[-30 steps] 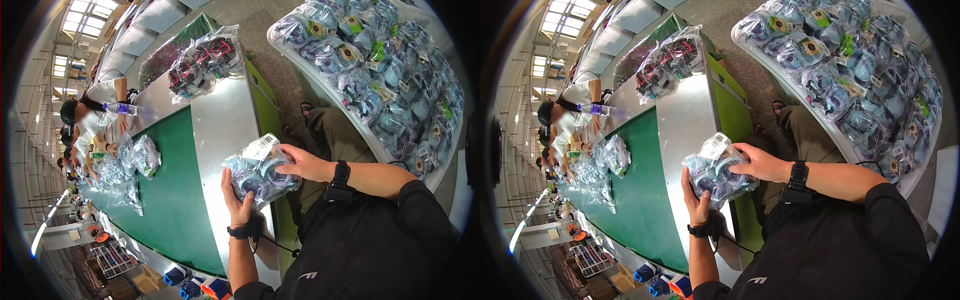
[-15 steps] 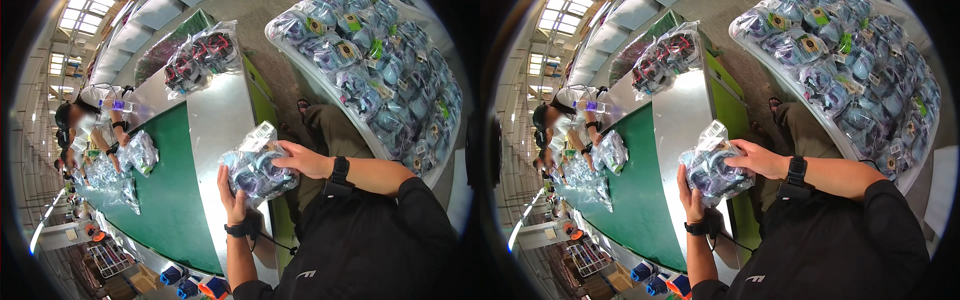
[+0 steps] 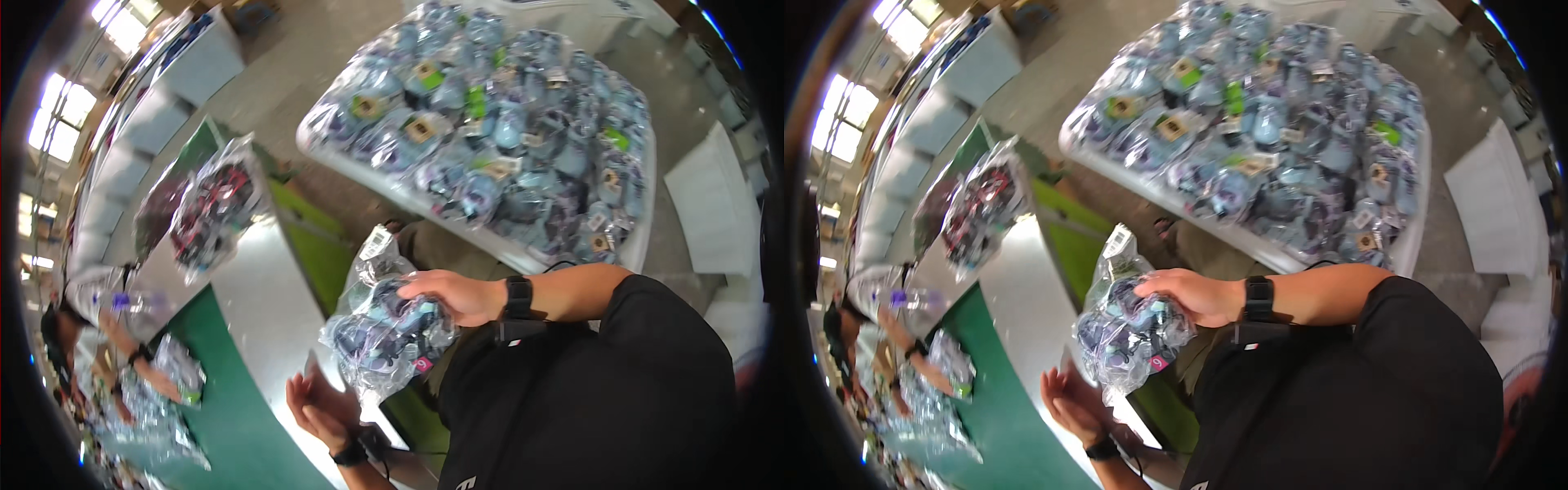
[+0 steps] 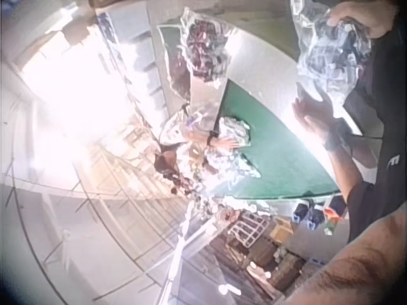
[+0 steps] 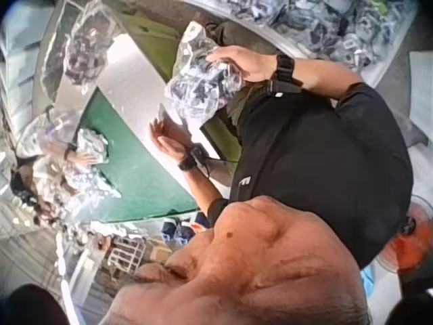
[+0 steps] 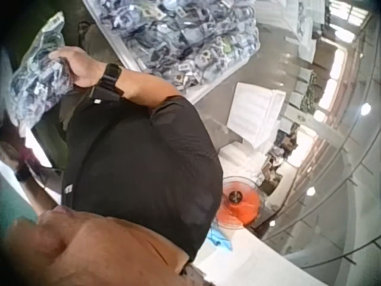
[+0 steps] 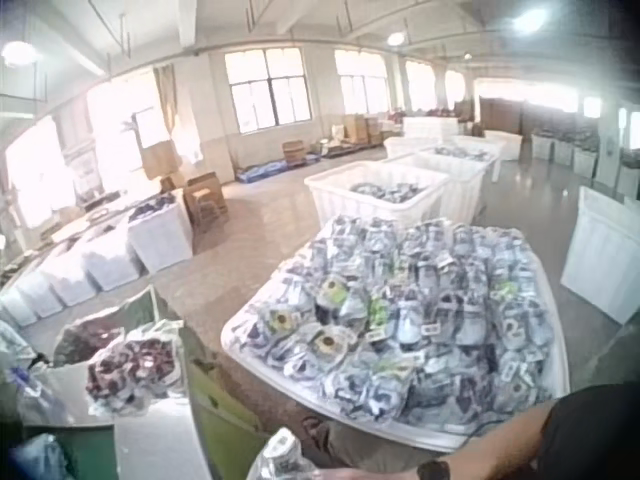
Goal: The person picks up packaged slippers from a green conveyor belt and places them into a large white bin. The person handles the items one by one, moving them from the belt to the bin repeatedly.
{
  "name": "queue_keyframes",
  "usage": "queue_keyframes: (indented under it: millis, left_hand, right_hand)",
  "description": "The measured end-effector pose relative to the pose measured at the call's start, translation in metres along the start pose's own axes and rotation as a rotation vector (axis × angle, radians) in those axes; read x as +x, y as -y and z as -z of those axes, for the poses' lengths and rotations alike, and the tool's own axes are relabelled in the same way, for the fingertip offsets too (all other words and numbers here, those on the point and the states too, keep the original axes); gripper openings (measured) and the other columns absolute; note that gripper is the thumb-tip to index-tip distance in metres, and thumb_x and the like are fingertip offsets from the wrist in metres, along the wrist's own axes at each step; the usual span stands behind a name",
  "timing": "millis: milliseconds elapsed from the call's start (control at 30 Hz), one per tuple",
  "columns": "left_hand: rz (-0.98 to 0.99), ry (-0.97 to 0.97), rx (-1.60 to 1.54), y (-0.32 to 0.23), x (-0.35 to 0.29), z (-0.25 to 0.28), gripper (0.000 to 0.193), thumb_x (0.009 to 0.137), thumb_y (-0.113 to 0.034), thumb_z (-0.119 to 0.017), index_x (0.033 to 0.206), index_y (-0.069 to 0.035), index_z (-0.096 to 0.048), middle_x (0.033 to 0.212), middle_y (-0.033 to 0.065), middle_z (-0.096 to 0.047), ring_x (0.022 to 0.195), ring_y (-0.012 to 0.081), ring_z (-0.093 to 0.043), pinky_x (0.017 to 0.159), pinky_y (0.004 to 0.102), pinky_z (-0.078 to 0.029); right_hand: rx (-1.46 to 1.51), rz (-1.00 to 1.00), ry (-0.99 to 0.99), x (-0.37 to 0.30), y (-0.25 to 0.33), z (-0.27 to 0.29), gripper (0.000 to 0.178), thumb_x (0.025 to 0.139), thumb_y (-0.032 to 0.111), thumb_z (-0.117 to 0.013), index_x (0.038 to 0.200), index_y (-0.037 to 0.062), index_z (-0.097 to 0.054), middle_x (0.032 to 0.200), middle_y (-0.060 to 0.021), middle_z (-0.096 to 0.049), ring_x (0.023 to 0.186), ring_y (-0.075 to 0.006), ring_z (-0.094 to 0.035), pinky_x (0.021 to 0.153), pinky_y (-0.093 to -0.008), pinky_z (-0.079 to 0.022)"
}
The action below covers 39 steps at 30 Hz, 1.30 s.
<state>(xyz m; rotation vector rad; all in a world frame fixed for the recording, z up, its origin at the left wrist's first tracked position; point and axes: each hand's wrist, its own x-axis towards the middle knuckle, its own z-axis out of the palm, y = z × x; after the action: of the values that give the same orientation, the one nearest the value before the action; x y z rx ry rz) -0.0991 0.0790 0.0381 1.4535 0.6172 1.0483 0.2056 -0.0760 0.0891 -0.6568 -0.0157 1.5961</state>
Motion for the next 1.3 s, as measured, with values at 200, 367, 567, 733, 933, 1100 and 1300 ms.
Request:
queue_keyframes:
  millis: [200, 367, 567, 733, 933, 1100, 1300]
  left_hand:
    - [0.104, 0.083, -0.037, -0.012, 0.003, -0.006, 0.055, 0.104, -0.036, -0.055, 0.144, 0.0, -0.046, 0.136, 0.0147, -0.059, 0.126, 0.0289, -0.055, 0.111, 0.0487, -0.041]
    - [0.111, 0.078, -0.133, -0.01, 0.0, -0.014, 0.046, 0.106, -0.03, -0.053, 0.14, 0.001, -0.051, 0.129, 0.0125, -0.063, 0.121, 0.0248, -0.058, 0.11, 0.0428, -0.042]
    - [0.115, 0.109, -0.12, -0.005, -0.003, -0.001, 0.041, 0.107, -0.024, -0.051, 0.139, 0.001, -0.051, 0.128, 0.0129, -0.062, 0.123, 0.0257, -0.056, 0.112, 0.0473, -0.041]
    - [0.104, 0.073, -0.285, -0.007, -0.003, -0.023, 0.033, 0.108, -0.018, -0.047, 0.134, 0.001, -0.054, 0.118, 0.0129, -0.065, 0.115, 0.0246, -0.061, 0.104, 0.0429, -0.049]
    - [0.214, 0.034, 0.211, -0.003, -0.006, 0.008, 0.046, 0.103, -0.03, -0.061, 0.135, 0.001, -0.051, 0.124, 0.0209, -0.063, 0.111, 0.0317, -0.062, 0.099, 0.0538, -0.051]
    - [0.134, 0.076, 0.424, -0.013, -0.002, -0.002, 0.042, 0.104, -0.029, -0.058, 0.127, 0.006, -0.057, 0.117, 0.019, -0.065, 0.104, 0.0285, -0.063, 0.095, 0.0442, -0.052]
    - [0.182, 0.046, 0.25, -0.012, -0.009, -0.004, 0.037, 0.106, -0.027, -0.054, 0.121, 0.006, -0.057, 0.111, 0.0191, -0.065, 0.099, 0.0293, -0.063, 0.088, 0.0426, -0.055]
  right_hand:
    - [-0.168, 0.497, -0.373, -0.136, 0.058, 0.037, 0.031, 0.1, 0.025, -0.057, 0.121, 0.003, -0.063, 0.115, -0.0088, -0.071, 0.102, -0.019, -0.07, 0.091, -0.038, -0.057]
    - [0.077, 0.718, -0.634, -0.191, 0.047, 0.07, 0.036, 0.101, 0.027, -0.054, 0.128, 0.0043, -0.06, 0.116, -0.0104, -0.07, 0.101, -0.022, -0.07, 0.088, -0.0424, -0.06]
    - [-0.587, 0.191, -0.885, -0.211, 0.018, 0.136, 0.062, 0.099, 0.032, -0.066, 0.146, 0.004, -0.037, 0.106, -0.009, -0.069, 0.086, -0.0167, -0.07, 0.067, -0.0335, -0.061]
    - [-0.809, 0.084, -0.923, -0.216, 0.031, 0.142, 0.075, 0.098, 0.038, -0.068, 0.152, 0.0026, -0.03, 0.101, -0.0106, -0.069, 0.085, -0.0181, -0.071, 0.066, -0.031, -0.059]
    - [-1.106, 0.045, -0.9, -0.239, 0.024, 0.152, 0.049, 0.099, 0.046, -0.061, 0.12, 0.0021, -0.065, 0.094, -0.0081, -0.069, 0.083, -0.0162, -0.069, 0.071, -0.032, -0.056]
    - [-1.659, 0.336, -0.736, -0.259, -0.014, 0.14, 0.029, 0.095, 0.034, -0.065, 0.105, 0.0083, -0.074, 0.108, -0.0124, -0.068, 0.103, -0.0282, -0.064, 0.091, -0.039, -0.051]
    - [-1.835, -0.104, -0.616, -0.327, -0.055, 0.109, 0.027, 0.096, 0.036, -0.063, 0.098, 0.0107, -0.074, 0.093, -0.0086, -0.067, 0.098, -0.0297, -0.063, 0.083, -0.0407, -0.05]
